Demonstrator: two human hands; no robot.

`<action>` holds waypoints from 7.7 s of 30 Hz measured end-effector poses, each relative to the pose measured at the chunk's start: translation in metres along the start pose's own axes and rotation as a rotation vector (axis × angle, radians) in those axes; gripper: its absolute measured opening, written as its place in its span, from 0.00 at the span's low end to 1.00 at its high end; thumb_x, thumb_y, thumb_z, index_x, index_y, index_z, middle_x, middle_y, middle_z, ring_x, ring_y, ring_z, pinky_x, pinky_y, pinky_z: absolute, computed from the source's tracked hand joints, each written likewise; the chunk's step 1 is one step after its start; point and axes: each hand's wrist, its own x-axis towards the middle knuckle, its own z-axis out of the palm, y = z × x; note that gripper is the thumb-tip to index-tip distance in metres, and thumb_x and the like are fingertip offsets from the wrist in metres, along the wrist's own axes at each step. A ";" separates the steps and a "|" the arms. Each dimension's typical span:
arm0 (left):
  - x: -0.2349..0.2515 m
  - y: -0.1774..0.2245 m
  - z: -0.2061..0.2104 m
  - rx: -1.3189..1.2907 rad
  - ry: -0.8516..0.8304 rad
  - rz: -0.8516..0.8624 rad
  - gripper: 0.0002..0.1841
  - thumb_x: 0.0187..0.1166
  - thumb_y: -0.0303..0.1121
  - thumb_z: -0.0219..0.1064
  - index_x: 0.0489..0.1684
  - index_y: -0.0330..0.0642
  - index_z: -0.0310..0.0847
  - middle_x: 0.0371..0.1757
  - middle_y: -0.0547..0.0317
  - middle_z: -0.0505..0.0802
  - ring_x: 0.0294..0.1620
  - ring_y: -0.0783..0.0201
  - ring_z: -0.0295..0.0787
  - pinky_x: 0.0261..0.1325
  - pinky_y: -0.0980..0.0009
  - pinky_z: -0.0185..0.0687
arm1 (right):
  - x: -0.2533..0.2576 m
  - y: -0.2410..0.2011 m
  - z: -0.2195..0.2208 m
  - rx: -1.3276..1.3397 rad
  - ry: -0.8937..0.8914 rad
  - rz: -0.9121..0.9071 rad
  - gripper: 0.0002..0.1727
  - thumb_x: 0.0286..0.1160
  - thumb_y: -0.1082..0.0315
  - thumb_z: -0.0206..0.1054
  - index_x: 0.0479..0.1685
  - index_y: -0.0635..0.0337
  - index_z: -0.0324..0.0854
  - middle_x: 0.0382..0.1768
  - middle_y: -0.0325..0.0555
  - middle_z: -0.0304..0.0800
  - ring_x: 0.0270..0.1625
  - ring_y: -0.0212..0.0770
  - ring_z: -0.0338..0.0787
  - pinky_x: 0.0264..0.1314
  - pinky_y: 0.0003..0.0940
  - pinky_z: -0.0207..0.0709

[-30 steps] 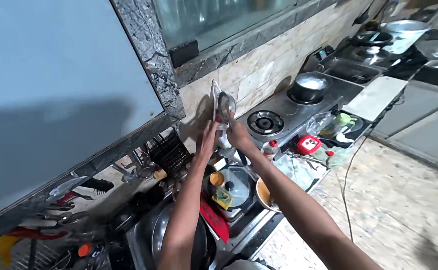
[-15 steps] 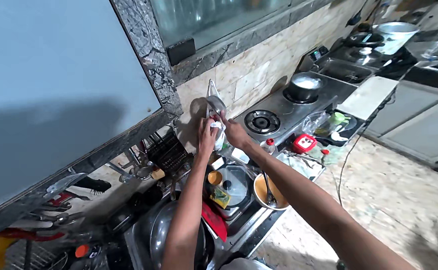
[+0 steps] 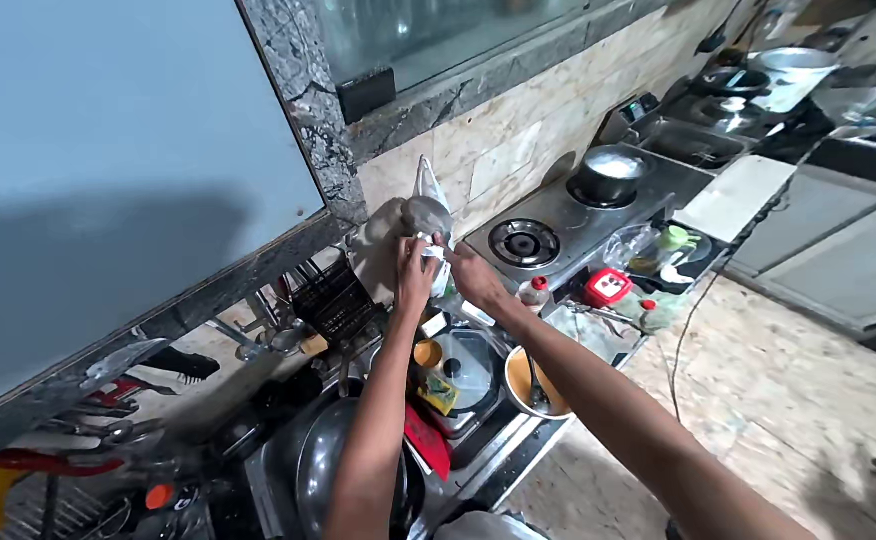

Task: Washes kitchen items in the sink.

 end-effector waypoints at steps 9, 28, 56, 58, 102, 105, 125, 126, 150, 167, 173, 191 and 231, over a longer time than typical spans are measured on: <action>-0.006 -0.006 -0.007 -0.004 0.004 -0.036 0.13 0.77 0.28 0.73 0.57 0.40 0.83 0.70 0.44 0.82 0.68 0.49 0.83 0.69 0.54 0.84 | 0.005 0.010 -0.021 0.623 -0.095 0.122 0.36 0.92 0.66 0.51 0.98 0.36 0.47 0.37 0.51 0.87 0.23 0.42 0.80 0.27 0.41 0.79; 0.031 -0.053 -0.045 -0.087 0.154 -0.064 0.13 0.65 0.19 0.74 0.47 0.34 0.84 0.67 0.43 0.84 0.69 0.53 0.80 0.68 0.60 0.82 | 0.011 -0.012 0.059 0.114 0.183 -0.015 0.41 0.85 0.76 0.56 0.96 0.35 0.52 0.64 0.64 0.81 0.33 0.59 0.91 0.33 0.57 0.88; 0.027 -0.066 -0.046 -0.117 0.103 0.026 0.10 0.66 0.21 0.75 0.43 0.37 0.85 0.62 0.47 0.86 0.63 0.56 0.83 0.62 0.64 0.84 | 0.000 -0.049 0.059 0.280 0.211 0.054 0.41 0.85 0.74 0.57 0.98 0.41 0.46 0.56 0.63 0.80 0.34 0.58 0.89 0.33 0.56 0.87; 0.028 -0.066 -0.049 -0.109 0.079 0.017 0.09 0.69 0.22 0.73 0.43 0.38 0.85 0.62 0.49 0.86 0.66 0.57 0.82 0.66 0.60 0.82 | -0.009 -0.051 0.049 0.514 0.246 0.049 0.34 0.90 0.71 0.53 0.95 0.47 0.52 0.48 0.59 0.84 0.30 0.53 0.86 0.29 0.51 0.85; -0.483 -0.058 -0.204 -0.191 -0.435 -0.459 0.05 0.76 0.28 0.73 0.44 0.39 0.91 0.50 0.53 0.94 0.55 0.61 0.91 0.69 0.61 0.84 | -0.294 -0.164 0.150 0.946 -1.267 0.316 0.35 0.91 0.67 0.52 0.97 0.46 0.47 0.40 0.43 0.88 0.22 0.35 0.83 0.26 0.33 0.84; -0.492 -0.064 -0.196 -0.156 -0.346 -0.499 0.05 0.78 0.28 0.71 0.43 0.39 0.92 0.48 0.54 0.95 0.53 0.62 0.92 0.67 0.61 0.86 | -0.286 -0.168 0.162 0.939 -1.275 0.374 0.36 0.91 0.67 0.52 0.97 0.46 0.46 0.41 0.44 0.88 0.22 0.36 0.83 0.26 0.32 0.84; -0.543 -0.111 -0.143 0.160 -0.202 -1.276 0.24 0.84 0.52 0.65 0.48 0.37 0.90 0.47 0.42 0.95 0.54 0.44 0.92 0.63 0.42 0.83 | -0.327 -0.159 0.134 0.062 -0.912 0.062 0.34 0.85 0.65 0.55 0.93 0.35 0.61 0.74 0.55 0.83 0.71 0.55 0.87 0.75 0.56 0.79; -0.544 -0.117 -0.138 0.153 -0.197 -1.267 0.24 0.84 0.52 0.65 0.48 0.35 0.90 0.47 0.41 0.95 0.55 0.44 0.92 0.65 0.42 0.83 | -0.335 -0.154 0.128 0.070 -0.880 0.071 0.33 0.85 0.65 0.55 0.92 0.35 0.63 0.72 0.55 0.84 0.68 0.54 0.88 0.73 0.55 0.80; -0.540 -0.122 -0.116 -0.289 0.084 -1.319 0.20 0.82 0.41 0.72 0.47 0.26 0.85 0.46 0.39 0.90 0.49 0.53 0.87 0.61 0.54 0.82 | -0.289 -0.080 0.215 0.305 -0.555 0.277 0.32 0.89 0.64 0.52 0.93 0.53 0.59 0.65 0.60 0.88 0.64 0.53 0.90 0.73 0.51 0.80; -0.402 -0.167 -0.083 -0.843 0.340 -1.392 0.17 0.91 0.27 0.54 0.73 0.28 0.74 0.60 0.42 0.90 0.54 0.60 0.90 0.61 0.66 0.85 | -0.222 -0.059 0.276 0.199 -0.674 0.183 0.32 0.86 0.63 0.56 0.91 0.52 0.62 0.77 0.63 0.79 0.78 0.60 0.81 0.83 0.56 0.73; -0.335 -0.177 -0.058 -0.919 0.387 -1.368 0.17 0.93 0.31 0.53 0.71 0.30 0.73 0.57 0.44 0.89 0.50 0.61 0.88 0.59 0.66 0.84 | -0.239 -0.055 0.268 0.188 -0.629 0.280 0.25 0.83 0.61 0.59 0.79 0.53 0.78 0.73 0.56 0.84 0.76 0.57 0.83 0.81 0.57 0.74; -0.303 -0.245 -0.093 -0.082 -0.066 -1.116 0.17 0.90 0.34 0.58 0.69 0.33 0.79 0.55 0.42 0.91 0.43 0.55 0.93 0.48 0.57 0.92 | -0.206 -0.010 0.238 0.042 -0.311 0.345 0.34 0.63 0.59 0.82 0.72 0.57 0.80 0.68 0.70 0.80 0.71 0.73 0.79 0.69 0.74 0.71; -0.222 -0.312 -0.087 0.782 -0.449 -0.863 0.24 0.89 0.47 0.57 0.69 0.35 0.80 0.65 0.33 0.88 0.65 0.37 0.88 0.66 0.41 0.83 | -0.179 -0.154 0.373 2.152 -0.430 1.067 0.34 0.87 0.30 0.39 0.85 0.32 0.66 0.55 0.47 0.88 0.43 0.43 0.91 0.43 0.39 0.87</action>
